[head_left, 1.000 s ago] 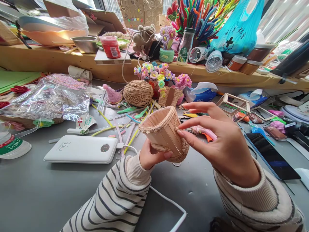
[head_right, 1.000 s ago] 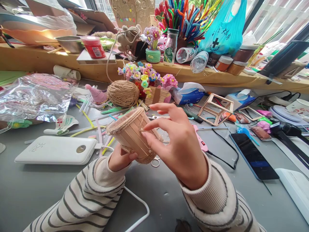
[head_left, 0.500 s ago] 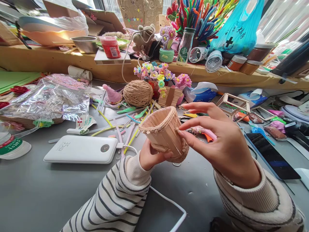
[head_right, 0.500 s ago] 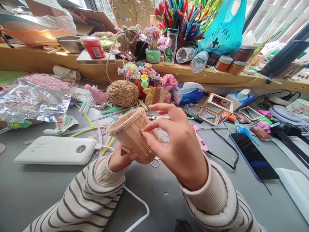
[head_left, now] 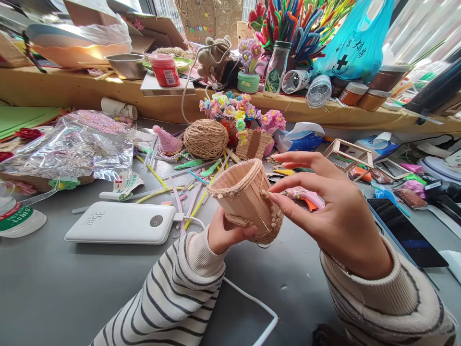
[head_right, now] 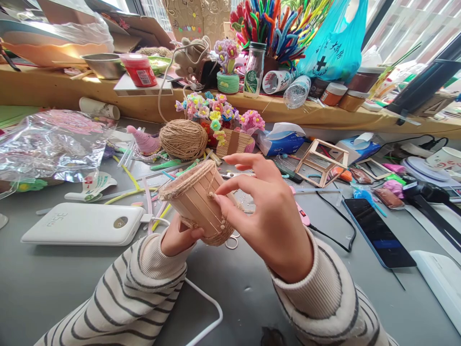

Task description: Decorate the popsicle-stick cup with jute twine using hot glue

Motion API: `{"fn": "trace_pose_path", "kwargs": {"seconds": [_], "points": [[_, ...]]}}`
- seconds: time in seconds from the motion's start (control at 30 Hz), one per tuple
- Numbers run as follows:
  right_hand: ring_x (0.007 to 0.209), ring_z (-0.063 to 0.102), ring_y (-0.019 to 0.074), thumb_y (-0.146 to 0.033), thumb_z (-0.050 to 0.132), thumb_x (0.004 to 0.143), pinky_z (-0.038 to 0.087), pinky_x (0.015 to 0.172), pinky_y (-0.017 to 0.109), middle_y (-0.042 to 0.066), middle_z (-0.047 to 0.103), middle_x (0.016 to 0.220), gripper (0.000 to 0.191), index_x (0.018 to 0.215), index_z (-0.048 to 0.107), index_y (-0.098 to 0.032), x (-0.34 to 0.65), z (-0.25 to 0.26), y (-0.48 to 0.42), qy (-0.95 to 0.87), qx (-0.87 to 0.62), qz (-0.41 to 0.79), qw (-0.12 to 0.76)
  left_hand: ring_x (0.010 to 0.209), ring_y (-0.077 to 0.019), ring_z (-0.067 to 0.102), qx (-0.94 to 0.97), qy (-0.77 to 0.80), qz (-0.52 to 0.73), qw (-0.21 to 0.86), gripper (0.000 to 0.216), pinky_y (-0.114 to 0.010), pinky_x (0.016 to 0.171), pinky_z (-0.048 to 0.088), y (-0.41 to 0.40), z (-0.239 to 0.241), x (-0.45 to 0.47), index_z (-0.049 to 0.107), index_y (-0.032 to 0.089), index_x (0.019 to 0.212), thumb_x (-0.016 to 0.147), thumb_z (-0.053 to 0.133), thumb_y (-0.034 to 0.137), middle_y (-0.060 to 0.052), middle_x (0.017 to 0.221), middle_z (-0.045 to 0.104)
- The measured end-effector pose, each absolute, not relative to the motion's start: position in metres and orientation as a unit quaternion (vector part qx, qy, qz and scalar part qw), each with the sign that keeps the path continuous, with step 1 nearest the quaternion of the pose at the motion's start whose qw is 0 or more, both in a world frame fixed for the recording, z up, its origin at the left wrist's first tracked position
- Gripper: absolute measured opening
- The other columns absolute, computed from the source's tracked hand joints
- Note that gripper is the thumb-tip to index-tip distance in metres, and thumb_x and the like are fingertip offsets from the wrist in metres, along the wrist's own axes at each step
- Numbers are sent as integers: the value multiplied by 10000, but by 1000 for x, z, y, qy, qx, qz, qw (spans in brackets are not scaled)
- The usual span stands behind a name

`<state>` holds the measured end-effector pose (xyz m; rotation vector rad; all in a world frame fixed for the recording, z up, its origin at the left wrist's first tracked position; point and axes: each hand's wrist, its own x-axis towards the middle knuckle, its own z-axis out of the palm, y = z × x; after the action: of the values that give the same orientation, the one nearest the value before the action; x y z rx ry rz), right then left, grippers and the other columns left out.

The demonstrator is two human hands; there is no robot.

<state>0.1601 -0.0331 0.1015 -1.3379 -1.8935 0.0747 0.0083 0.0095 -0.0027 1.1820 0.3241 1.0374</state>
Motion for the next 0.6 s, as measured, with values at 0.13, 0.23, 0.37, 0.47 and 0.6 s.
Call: {"fn": "trace_pose_path", "kwargs": {"seconds": [0.13,0.23,0.37,0.47,0.6], "points": [[1034,547,214,-190,630,710,466,900,409,42,582,1103,40,715,640,-229,161,101,-33,-750,-528,30,398,960,-253,604,540,133,461,692,432,-355,868,471,10,-2,8,618,217,1049,631,704,288,-54,1005,674],[1034,547,217,-192,629,710,462,906,419,39,579,1107,46,725,640,-234,161,101,-33,-754,-525,28,393,950,-261,608,541,145,462,688,429,-364,857,477,10,-4,7,624,201,1037,625,707,284,-62,993,678],[1033,546,220,-188,627,708,459,908,429,40,577,1108,52,724,639,-236,162,101,-32,-758,-521,26,390,957,-281,605,539,161,457,689,467,-379,842,483,9,-7,6,616,177,1048,608,717,297,-84,1008,674],[1026,550,221,-183,625,710,462,901,431,42,577,1109,56,721,637,-236,162,100,-33,-758,-522,24,391,936,-279,613,539,163,455,690,456,-374,826,489,9,-8,6,622,170,1027,602,721,301,-87,983,682],[1030,548,220,-180,621,718,461,903,420,44,574,1112,56,722,638,-232,163,100,-33,-757,-524,26,389,939,-273,612,542,163,460,684,446,-365,824,492,10,-8,7,623,176,1021,602,724,292,-81,982,681]]}}
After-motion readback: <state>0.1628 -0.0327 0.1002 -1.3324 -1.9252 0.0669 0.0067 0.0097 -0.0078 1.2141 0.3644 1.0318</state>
